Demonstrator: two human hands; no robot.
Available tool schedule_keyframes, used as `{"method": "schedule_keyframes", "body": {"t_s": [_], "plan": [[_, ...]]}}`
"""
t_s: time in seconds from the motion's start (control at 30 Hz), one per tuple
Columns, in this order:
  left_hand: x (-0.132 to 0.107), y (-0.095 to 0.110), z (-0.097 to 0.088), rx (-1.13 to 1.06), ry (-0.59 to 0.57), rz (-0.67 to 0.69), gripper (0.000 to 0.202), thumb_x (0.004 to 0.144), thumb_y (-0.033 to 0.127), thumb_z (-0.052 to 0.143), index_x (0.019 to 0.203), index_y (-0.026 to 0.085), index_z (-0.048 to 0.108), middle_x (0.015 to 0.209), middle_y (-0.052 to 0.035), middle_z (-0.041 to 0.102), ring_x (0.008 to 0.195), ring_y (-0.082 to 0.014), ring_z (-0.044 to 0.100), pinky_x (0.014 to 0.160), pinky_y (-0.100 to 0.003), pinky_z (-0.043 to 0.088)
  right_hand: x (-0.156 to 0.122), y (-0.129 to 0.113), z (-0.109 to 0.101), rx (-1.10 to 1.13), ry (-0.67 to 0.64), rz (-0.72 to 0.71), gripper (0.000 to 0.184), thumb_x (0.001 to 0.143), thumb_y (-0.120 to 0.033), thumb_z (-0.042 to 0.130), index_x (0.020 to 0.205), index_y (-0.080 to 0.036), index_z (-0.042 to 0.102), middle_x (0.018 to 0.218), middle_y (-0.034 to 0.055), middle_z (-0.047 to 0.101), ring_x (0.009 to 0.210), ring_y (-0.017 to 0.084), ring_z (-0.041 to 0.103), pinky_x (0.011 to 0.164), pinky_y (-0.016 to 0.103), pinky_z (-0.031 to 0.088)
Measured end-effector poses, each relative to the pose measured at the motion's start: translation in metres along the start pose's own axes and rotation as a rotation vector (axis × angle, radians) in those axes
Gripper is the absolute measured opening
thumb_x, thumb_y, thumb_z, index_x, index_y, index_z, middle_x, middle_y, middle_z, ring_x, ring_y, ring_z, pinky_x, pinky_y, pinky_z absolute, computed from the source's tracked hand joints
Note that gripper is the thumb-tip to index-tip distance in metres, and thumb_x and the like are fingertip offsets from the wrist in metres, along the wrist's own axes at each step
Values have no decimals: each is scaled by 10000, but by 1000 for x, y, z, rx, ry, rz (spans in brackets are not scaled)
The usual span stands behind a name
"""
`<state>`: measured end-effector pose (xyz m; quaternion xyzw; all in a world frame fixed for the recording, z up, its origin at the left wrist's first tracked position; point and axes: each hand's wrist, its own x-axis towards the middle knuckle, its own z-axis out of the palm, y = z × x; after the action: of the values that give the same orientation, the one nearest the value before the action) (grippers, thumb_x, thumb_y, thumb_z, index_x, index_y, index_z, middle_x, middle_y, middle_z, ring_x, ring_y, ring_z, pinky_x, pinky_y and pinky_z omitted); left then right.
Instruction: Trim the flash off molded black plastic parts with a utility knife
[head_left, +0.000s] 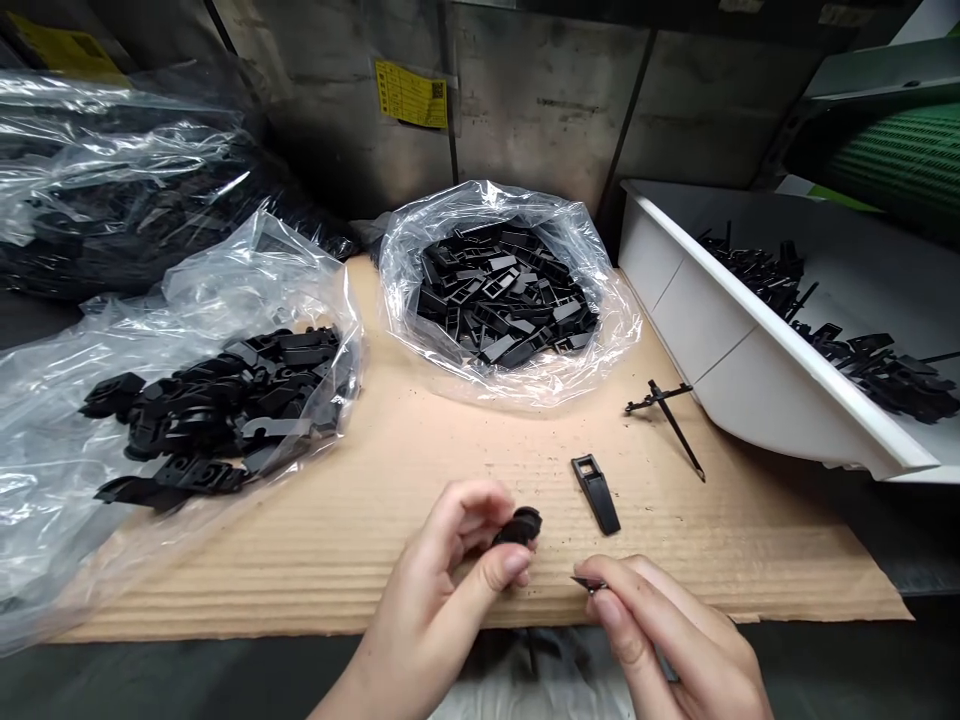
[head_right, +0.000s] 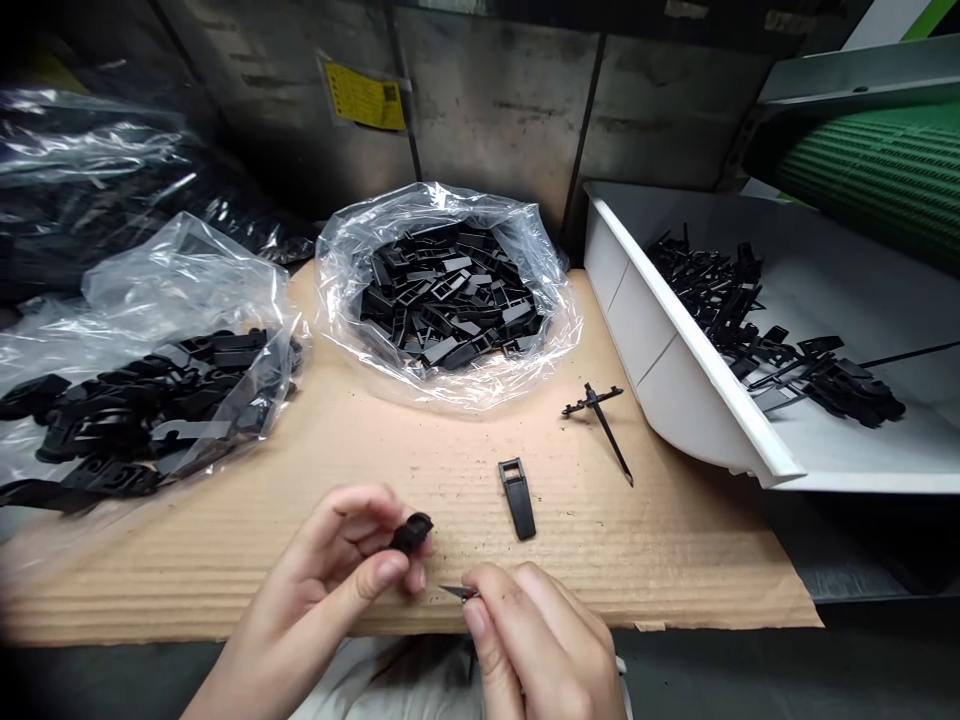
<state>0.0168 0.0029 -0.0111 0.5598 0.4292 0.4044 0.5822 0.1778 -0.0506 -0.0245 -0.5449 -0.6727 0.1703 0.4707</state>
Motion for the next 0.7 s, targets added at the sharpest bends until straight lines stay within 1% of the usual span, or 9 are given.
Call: {"method": "schedule_keyframes", "body": {"t_s": [0.07, 0.1, 0.17, 0.23, 0.37, 0.43, 0.53, 0.6, 0.7], "plan": [[0, 0, 1, 7, 46, 5, 382, 780, 153, 604, 1107, 328, 509, 826, 56, 664, 770, -111, 617, 727, -167, 465, 2, 0, 3, -87, 57, -77, 236, 812, -71, 494, 1005, -181, 573, 736, 31, 633, 657, 131, 615, 612, 214, 467], [1, 0, 0, 43, 37, 36, 409, 758, 119, 621, 1100, 328, 541, 870, 51, 673, 821, -116, 618, 761, -165, 459, 4, 0, 4, -122, 75, -107, 242, 806, -71, 506, 1010, -177, 577, 733, 31, 639, 660, 131, 620, 618, 213, 471], [3, 2, -2, 127, 10, 131, 307, 736, 76, 629, 951, 293, 655, 898, 40, 683, 862, -125, 617, 778, -150, 457, 7, 0, 5, -168, 92, -153, 225, 801, -81, 516, 988, -179, 593, 721, 30, 648, 635, 129, 621, 595, 215, 473], [5, 4, -5, 179, 2, 216, 270, 720, 47, 638, 851, 275, 702, 888, 38, 690, 853, -125, 620, 763, -134, 466, 11, 0, 7, -197, 103, -193, 195, 802, -89, 517, 952, -176, 608, 710, 33, 654, 611, 129, 620, 571, 219, 471], [7, 6, -6, 177, -8, 270, 332, 692, 21, 662, 883, 288, 704, 866, 52, 695, 825, -109, 630, 755, -104, 470, 14, 0, 8, -263, 94, -236, 181, 803, -94, 522, 942, -168, 612, 704, 38, 656, 608, 129, 622, 580, 219, 474], [6, 5, -5, 165, -18, 271, 352, 688, 8, 661, 887, 295, 703, 871, 59, 694, 825, -100, 632, 763, -90, 464, 15, -1, 7, -273, 69, -231, 200, 803, -83, 518, 966, -165, 600, 719, 45, 656, 617, 132, 620, 588, 223, 474], [6, 3, -6, 136, -24, 269, 365, 698, -8, 643, 890, 296, 704, 890, 60, 691, 843, -99, 631, 776, -88, 462, 16, -3, 4, -190, -30, -185, 202, 800, -71, 506, 963, -153, 593, 694, 48, 636, 588, 130, 613, 544, 208, 472], [6, 1, -6, 125, -24, 273, 367, 707, -15, 629, 899, 289, 702, 916, 52, 690, 859, -108, 632, 790, -101, 464, 18, -5, 2, -84, -103, -111, 160, 808, -83, 484, 872, -161, 609, 654, 34, 612, 547, 117, 599, 497, 189, 462], [6, 0, -7, 124, -26, 281, 368, 712, -28, 612, 902, 274, 703, 924, 39, 692, 857, -118, 636, 793, -113, 470, 19, -7, 0, 20, -175, -19, 184, 825, -97, 451, 760, -177, 603, 617, 19, 586, 499, 104, 568, 460, 184, 440]]}}
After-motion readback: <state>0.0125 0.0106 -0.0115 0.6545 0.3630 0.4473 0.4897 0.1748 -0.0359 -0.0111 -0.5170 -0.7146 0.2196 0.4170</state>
